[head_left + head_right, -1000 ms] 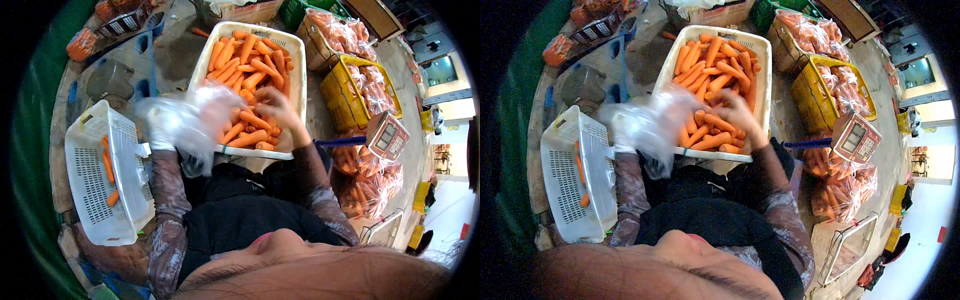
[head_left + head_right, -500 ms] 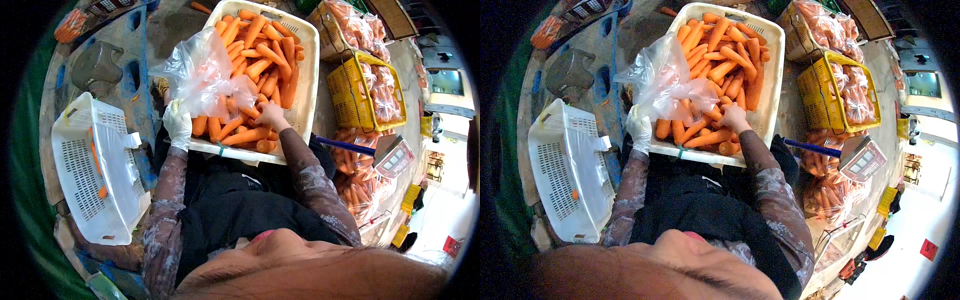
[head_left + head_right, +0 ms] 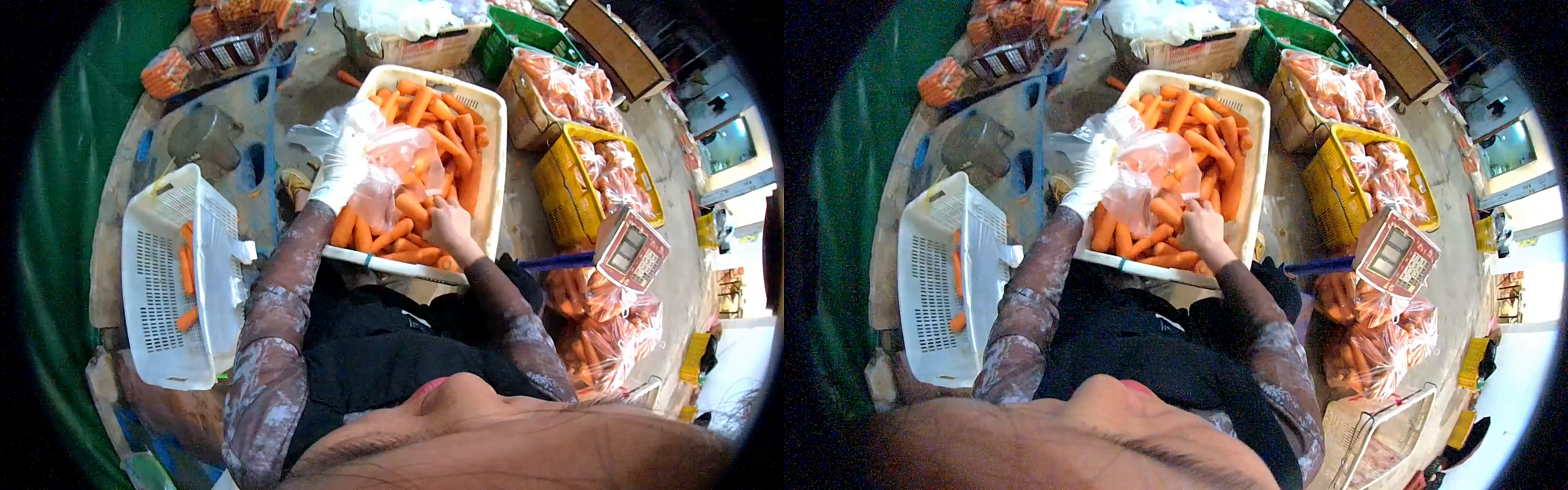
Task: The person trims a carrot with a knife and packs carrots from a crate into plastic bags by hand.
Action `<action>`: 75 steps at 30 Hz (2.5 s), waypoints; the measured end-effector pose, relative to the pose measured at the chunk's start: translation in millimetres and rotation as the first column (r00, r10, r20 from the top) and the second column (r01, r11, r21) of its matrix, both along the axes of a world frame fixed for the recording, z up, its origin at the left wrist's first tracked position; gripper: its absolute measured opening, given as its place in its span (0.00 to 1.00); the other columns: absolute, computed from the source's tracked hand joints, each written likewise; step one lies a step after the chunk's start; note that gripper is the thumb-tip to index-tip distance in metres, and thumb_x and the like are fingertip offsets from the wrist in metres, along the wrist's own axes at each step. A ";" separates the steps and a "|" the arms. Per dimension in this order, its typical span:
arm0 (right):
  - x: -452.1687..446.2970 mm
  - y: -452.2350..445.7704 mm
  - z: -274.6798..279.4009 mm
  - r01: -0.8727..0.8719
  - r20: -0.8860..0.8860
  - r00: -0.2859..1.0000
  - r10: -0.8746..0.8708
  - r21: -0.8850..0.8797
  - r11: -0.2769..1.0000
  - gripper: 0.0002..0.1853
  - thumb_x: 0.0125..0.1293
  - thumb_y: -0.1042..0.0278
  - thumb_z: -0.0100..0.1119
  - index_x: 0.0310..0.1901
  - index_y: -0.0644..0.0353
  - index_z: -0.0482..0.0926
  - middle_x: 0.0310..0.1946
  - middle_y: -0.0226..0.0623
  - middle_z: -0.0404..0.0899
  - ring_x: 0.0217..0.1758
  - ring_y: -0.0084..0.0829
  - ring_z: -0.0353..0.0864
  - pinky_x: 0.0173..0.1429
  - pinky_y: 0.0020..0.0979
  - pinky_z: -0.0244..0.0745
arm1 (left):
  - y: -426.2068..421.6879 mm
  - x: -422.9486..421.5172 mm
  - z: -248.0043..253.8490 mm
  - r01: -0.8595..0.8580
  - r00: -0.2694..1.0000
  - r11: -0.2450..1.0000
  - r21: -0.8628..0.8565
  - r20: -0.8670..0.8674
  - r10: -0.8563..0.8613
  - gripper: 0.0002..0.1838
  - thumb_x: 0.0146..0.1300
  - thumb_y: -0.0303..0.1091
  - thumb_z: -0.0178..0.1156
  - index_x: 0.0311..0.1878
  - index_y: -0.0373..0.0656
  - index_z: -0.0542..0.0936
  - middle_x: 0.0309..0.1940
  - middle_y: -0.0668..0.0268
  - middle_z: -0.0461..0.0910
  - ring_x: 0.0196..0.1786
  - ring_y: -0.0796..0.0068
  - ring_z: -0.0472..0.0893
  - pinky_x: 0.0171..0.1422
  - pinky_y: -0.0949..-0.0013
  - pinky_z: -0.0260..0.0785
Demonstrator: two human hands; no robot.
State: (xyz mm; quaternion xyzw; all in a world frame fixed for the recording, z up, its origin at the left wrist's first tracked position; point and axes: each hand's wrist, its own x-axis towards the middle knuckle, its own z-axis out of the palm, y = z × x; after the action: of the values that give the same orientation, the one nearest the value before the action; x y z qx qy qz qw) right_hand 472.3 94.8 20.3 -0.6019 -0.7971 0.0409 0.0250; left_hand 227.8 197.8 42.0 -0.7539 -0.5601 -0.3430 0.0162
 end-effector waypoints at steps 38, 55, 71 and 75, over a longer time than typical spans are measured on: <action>49.1 23.2 126.3 0.151 -0.994 -0.109 -0.026 -0.043 0.988 0.08 0.58 0.63 0.57 0.32 0.59 0.77 0.27 0.28 0.73 0.25 0.20 0.70 0.25 0.22 0.64 | -117.2 -1.7 -32.0 0.334 -0.179 0.926 -0.174 0.953 0.243 0.11 0.66 0.40 0.57 0.45 0.45 0.73 0.32 0.70 0.74 0.32 0.77 0.73 0.36 0.72 0.70; 16.1 106.4 58.6 -0.132 -0.476 0.879 0.004 -0.236 0.963 0.16 0.55 0.58 0.65 0.39 0.62 0.83 0.34 0.43 0.83 0.35 0.34 0.82 0.40 0.34 0.75 | 28.9 -7.9 -51.4 0.673 -0.690 0.615 0.410 0.647 0.324 0.24 0.65 0.34 0.53 0.61 0.33 0.68 0.35 0.62 0.83 0.42 0.65 0.82 0.59 0.52 0.70; 9.1 32.7 -153.4 0.152 0.343 0.930 0.132 -0.687 0.711 0.19 0.48 0.63 0.66 0.41 0.65 0.80 0.39 0.47 0.82 0.44 0.42 0.83 0.45 0.37 0.79 | 3.1 4.2 -74.1 0.646 -0.712 0.614 0.454 0.648 0.269 0.41 0.58 0.41 0.59 0.69 0.30 0.54 0.36 0.65 0.75 0.45 0.68 0.74 0.69 0.64 0.55; 15.9 31.6 -157.4 0.176 0.276 0.961 0.019 -0.664 0.727 0.10 0.52 0.64 0.60 0.33 0.59 0.83 0.36 0.46 0.82 0.43 0.43 0.82 0.46 0.39 0.78 | -29.4 3.1 -55.2 0.568 -0.634 0.725 0.389 0.769 0.084 0.44 0.57 0.46 0.60 0.69 0.29 0.53 0.48 0.55 0.78 0.59 0.59 0.73 0.73 0.54 0.51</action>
State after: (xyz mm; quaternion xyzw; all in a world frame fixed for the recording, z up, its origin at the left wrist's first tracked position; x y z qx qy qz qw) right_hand 488.2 126.4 -137.1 -0.6021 -0.6958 0.2488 -0.3023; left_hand 230.9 168.4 -13.2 -0.1781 -0.0549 -0.6667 -0.7217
